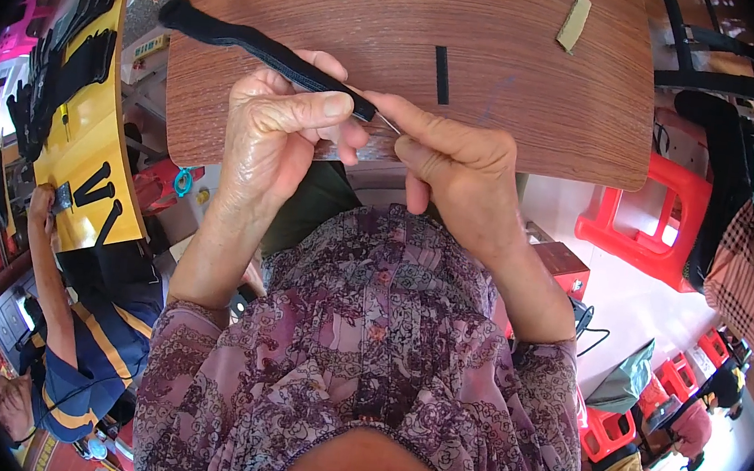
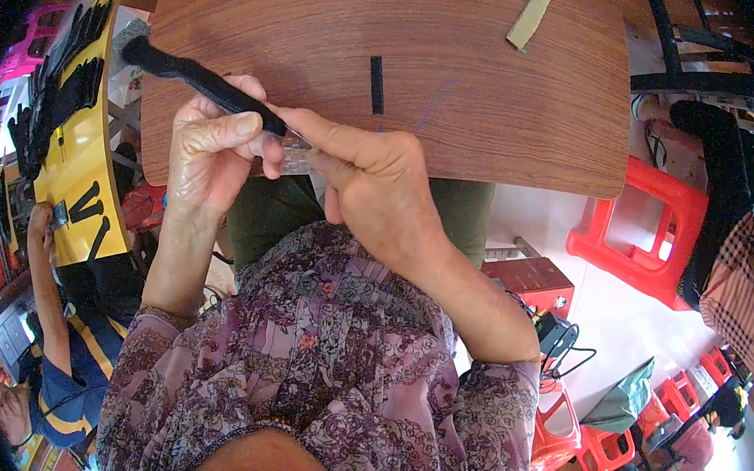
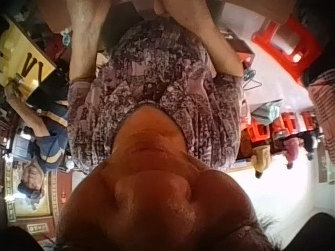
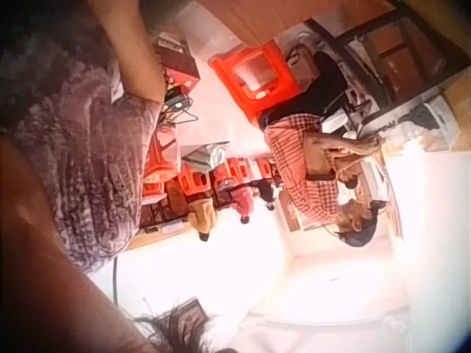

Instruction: The person is using a small pointed tool to insert pins into black textile straps at a workbench.

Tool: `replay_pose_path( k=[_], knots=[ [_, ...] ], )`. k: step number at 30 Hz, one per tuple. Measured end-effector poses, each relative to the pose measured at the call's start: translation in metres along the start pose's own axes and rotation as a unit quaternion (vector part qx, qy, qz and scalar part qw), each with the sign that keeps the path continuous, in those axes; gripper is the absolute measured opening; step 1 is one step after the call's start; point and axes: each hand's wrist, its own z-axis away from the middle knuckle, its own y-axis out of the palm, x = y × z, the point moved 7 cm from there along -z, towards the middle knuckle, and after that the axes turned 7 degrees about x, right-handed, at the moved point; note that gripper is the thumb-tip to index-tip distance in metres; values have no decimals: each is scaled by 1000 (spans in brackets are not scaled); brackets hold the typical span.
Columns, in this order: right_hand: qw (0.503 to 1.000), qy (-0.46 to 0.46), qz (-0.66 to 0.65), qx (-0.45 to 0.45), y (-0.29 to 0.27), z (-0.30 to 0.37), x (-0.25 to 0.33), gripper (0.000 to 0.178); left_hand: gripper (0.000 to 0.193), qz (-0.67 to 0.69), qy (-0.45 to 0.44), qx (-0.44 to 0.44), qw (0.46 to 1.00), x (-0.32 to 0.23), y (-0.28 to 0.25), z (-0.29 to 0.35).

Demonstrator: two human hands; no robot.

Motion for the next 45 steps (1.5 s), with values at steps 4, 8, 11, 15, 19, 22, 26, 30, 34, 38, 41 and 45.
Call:
replay_pose_path(
  k=[4, 8, 11, 15, 19, 22, 26, 30, 34, 38, 41, 45],
  knots=[
    [993, -75, 85, -26, -1, 0, 2, 41, 24, 41, -63, 30, 997, 5, -2, -6],
    [951, -175, 241, -80, 3, 2, 12, 42, 23, 35, -76, 28, 996, 4, -4, -10],
    [999, -31, -36, -25, 7, -6, -2, 41, 23, -32, -26, 12, 999, -1, -3, -10],
    [993, 69, -90, 15, 8, -9, -12, 41, 22, -88, 47, -13, 995, -6, 0, -5],
    [965, -156, 198, -73, 3, -2, -3, 41, 22, -62, -11, 10, 998, -3, -3, -10],
    [985, -108, 125, -42, 2, -5, 10, 40, 21, -20, -53, 22, 998, 2, -6, -9],
    [995, 8, -100, 19, 10, -11, -2, 41, 21, -12, 5, 26, 1000, -1, -7, -9],
    [963, -184, 171, -99, 5, -2, 1, 43, 20, 38, -3, 21, 999, 7, 2, -10],
    [920, -228, 295, -122, 2, -2, 1, 47, 21, 44, -41, -13, 998, 14, 1, -8],
    [854, -255, 435, -127, 8, 3, 7, 56, 15, 49, -108, -41, 992, 21, -3, -2],
    [848, -233, 461, -120, 10, 4, 7, 58, 12, 38, -97, -27, 994, 21, -3, -4],
    [965, -94, 239, -54, 11, -2, -1, 40, 10, 44, -54, -46, 997, 19, -1, 0]
  ],
)
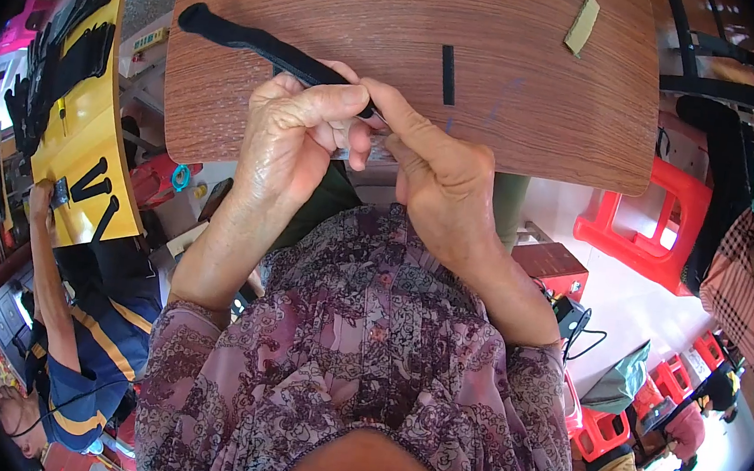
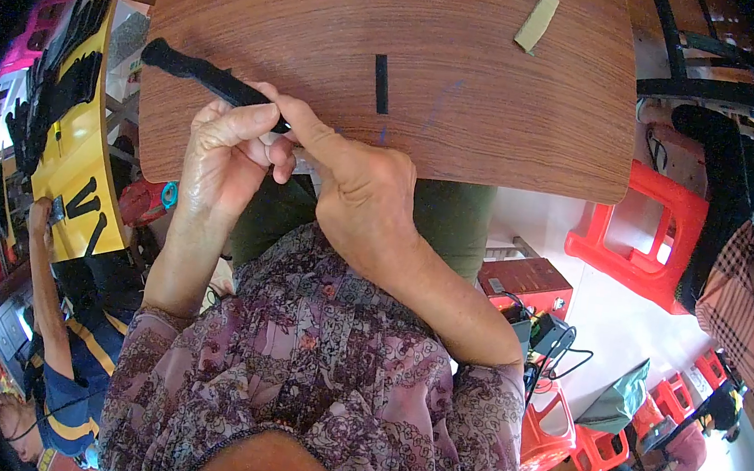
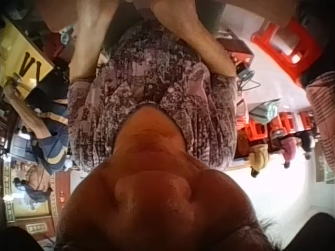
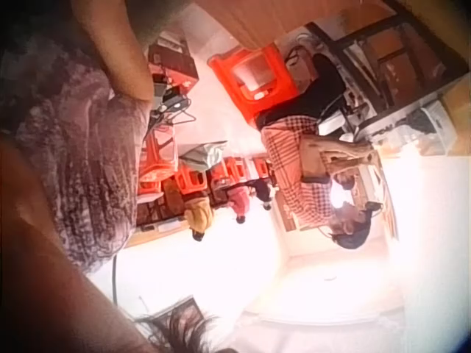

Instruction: The person is using a small pointed tool to insert pins into black textile straps at a workbench.

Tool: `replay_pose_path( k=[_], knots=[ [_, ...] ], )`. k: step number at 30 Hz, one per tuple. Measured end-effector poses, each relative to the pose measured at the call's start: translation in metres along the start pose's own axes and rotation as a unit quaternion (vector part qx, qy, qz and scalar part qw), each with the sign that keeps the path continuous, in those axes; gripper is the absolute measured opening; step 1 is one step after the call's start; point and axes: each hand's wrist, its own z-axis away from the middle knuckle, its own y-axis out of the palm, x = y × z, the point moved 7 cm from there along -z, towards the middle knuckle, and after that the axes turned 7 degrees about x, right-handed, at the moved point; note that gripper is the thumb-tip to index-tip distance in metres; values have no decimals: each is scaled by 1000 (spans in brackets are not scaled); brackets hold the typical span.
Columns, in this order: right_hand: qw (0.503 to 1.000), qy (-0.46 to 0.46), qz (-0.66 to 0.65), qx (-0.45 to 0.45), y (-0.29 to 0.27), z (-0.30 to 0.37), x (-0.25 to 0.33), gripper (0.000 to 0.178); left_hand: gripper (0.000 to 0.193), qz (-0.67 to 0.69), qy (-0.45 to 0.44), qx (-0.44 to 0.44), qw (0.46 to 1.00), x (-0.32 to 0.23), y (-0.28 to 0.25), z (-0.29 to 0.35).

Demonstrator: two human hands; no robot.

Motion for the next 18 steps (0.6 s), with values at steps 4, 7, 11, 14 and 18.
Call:
replay_pose_path(
  k=[4, 7, 11, 14, 18],
  knots=[
    [994, -79, -22, -69, 0, 0, -12, 45, 10, -11, 19, -3, 1000, -2, 6, 2],
    [975, -139, 137, -104, -7, 6, 2, 55, 10, -37, 2, 12, 999, -7, 5, -2],
    [983, -149, 71, -85, -3, 3, -7, 47, 12, -36, -102, 23, 994, -3, 1, -4],
    [987, -39, -148, -41, -5, -6, 1, 33, 13, 63, -113, 33, 991, 4, 1, -5],
    [968, 7, -251, -24, -7, -11, 3, 33, 12, 121, -68, 57, 989, 7, 3, -8]
  ],
)
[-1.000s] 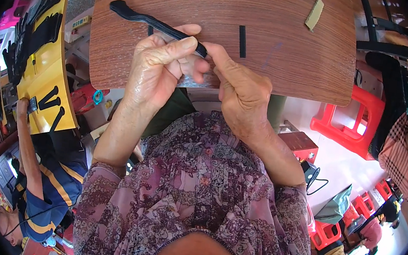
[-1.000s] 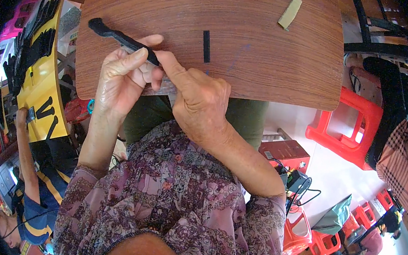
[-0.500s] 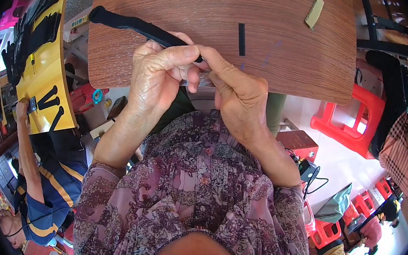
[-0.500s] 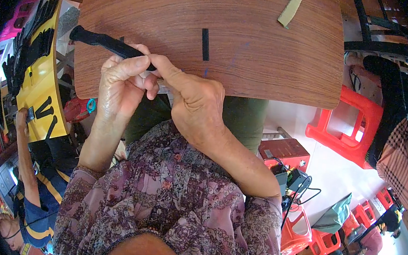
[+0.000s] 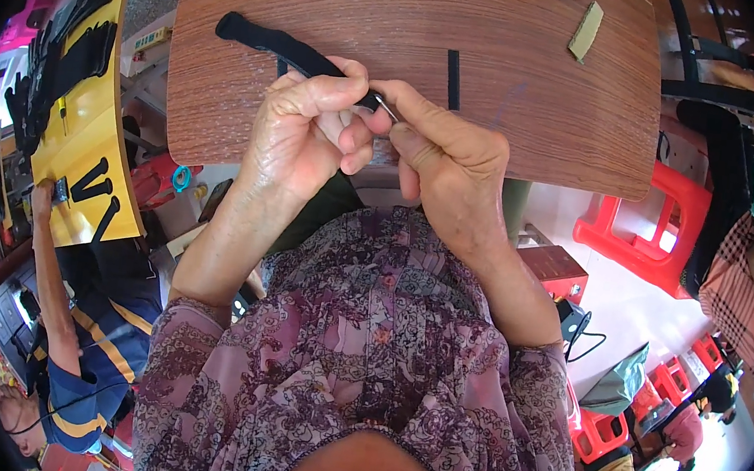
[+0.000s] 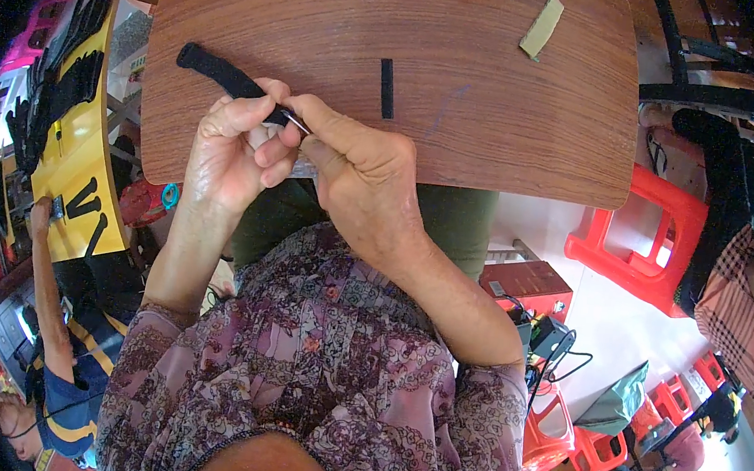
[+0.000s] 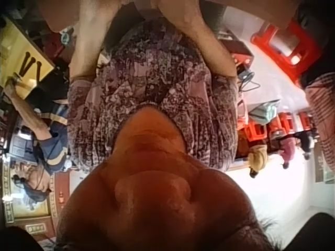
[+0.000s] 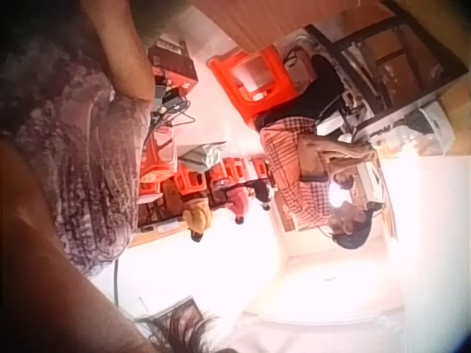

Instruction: The person is using a small pointed tool to insert pins into black textile straps at a workbench.

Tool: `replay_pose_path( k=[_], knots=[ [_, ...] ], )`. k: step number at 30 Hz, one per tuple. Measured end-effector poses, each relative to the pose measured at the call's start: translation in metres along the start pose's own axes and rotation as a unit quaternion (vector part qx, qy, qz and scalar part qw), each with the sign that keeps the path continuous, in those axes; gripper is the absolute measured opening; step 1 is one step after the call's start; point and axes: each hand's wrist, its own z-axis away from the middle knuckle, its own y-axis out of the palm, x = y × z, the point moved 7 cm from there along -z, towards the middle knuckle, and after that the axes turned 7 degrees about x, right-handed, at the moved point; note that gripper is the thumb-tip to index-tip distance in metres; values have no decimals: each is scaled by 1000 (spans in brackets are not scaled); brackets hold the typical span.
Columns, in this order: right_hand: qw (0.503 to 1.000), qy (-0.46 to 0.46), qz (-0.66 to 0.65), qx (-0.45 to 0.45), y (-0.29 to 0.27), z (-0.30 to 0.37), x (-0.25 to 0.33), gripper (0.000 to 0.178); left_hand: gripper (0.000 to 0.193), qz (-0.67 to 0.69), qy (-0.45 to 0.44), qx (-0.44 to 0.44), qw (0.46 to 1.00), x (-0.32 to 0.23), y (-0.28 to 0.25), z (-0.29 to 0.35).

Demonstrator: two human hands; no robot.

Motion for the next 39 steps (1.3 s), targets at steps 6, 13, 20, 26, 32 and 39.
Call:
replay_pose_path(
  k=[6, 13, 20, 26, 32, 39],
  knots=[
    [993, 81, -86, 10, 1, 0, -11, 35, 14, 2, 31, 25, 999, 0, -1, -3],
    [998, -35, 52, -16, 6, 0, 0, 40, 12, 57, 36, 28, 997, 4, 0, -5],
    [963, -78, 251, -53, -3, 7, -8, 37, 17, -179, 79, -72, 978, -5, 2, 15],
    [987, -41, 150, -38, 1, 6, -13, 36, 38, -337, 278, -109, 893, -17, 19, 33],
    [996, -7, 86, -21, 5, 6, -14, 36, 47, -409, 281, -67, 866, -27, 11, 26],
    [993, -12, 112, -27, 9, 3, -19, 36, 39, -575, 331, -75, 744, -34, 14, 29]
  ],
)
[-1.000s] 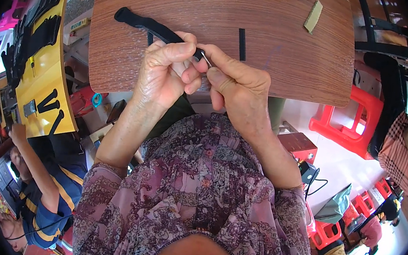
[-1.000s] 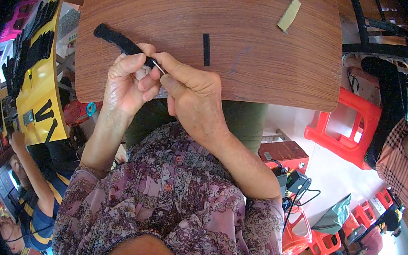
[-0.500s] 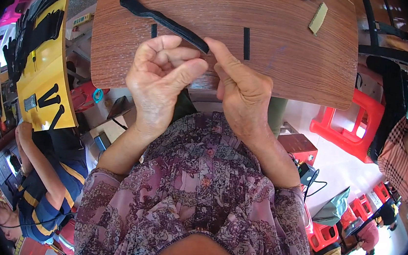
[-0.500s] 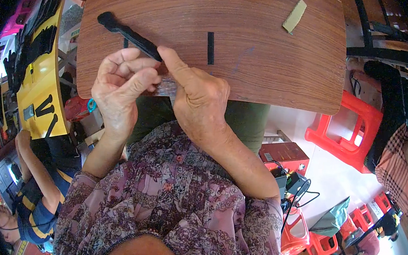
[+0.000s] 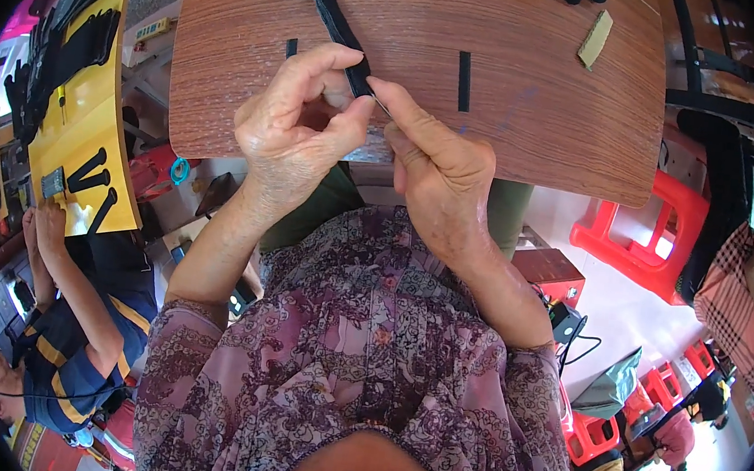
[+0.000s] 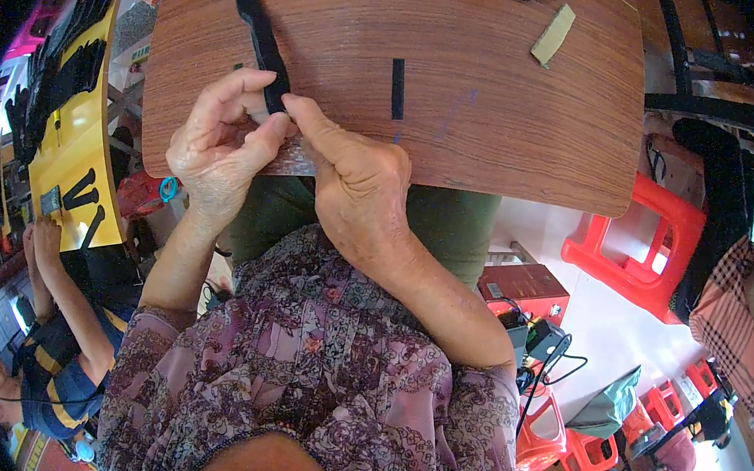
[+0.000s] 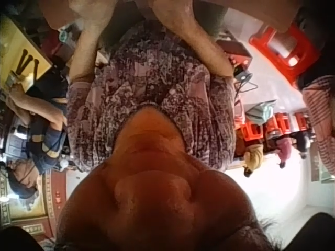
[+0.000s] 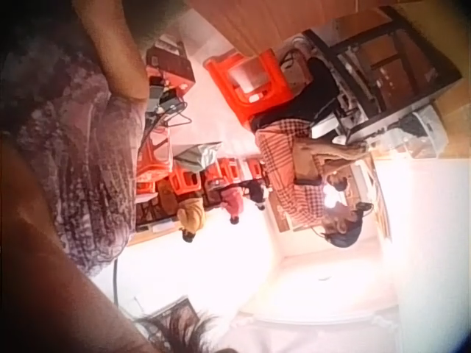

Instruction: The person is using a small pointed tool to insert pins into black textile straps at a workbench.

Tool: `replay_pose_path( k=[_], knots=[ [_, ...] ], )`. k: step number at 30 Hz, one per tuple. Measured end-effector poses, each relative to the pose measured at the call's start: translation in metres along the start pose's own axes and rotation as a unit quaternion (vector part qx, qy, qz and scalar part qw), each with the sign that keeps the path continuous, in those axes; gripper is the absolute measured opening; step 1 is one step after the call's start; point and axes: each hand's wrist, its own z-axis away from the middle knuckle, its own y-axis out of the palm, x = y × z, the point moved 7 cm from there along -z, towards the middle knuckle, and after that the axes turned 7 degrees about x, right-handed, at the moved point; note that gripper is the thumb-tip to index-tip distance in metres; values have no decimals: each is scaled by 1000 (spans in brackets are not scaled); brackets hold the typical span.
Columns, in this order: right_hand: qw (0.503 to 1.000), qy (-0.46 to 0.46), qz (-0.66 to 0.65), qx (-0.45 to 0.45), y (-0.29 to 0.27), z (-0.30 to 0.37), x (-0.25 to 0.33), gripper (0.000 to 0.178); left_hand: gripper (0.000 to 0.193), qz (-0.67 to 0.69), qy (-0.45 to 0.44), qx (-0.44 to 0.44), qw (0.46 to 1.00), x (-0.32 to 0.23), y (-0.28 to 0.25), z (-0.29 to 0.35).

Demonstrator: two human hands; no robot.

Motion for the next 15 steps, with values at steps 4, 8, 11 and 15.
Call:
replay_pose_path(
  k=[4, 8, 11, 15],
  knots=[
    [999, -31, 41, -11, 4, -3, 4, 34, 38, -67, 57, -37, 995, -3, -3, 1],
    [996, -61, 55, -30, 5, -9, -2, 31, 36, -44, 24, -45, 998, 8, -2, 6],
    [998, -63, 5, -23, 5, -14, 1, 30, 34, 123, -69, -52, 989, 14, -1, 3],
    [998, -19, -65, -16, 2, -16, 5, 25, 35, 195, -105, -60, 973, 7, -6, 0]
  ],
)
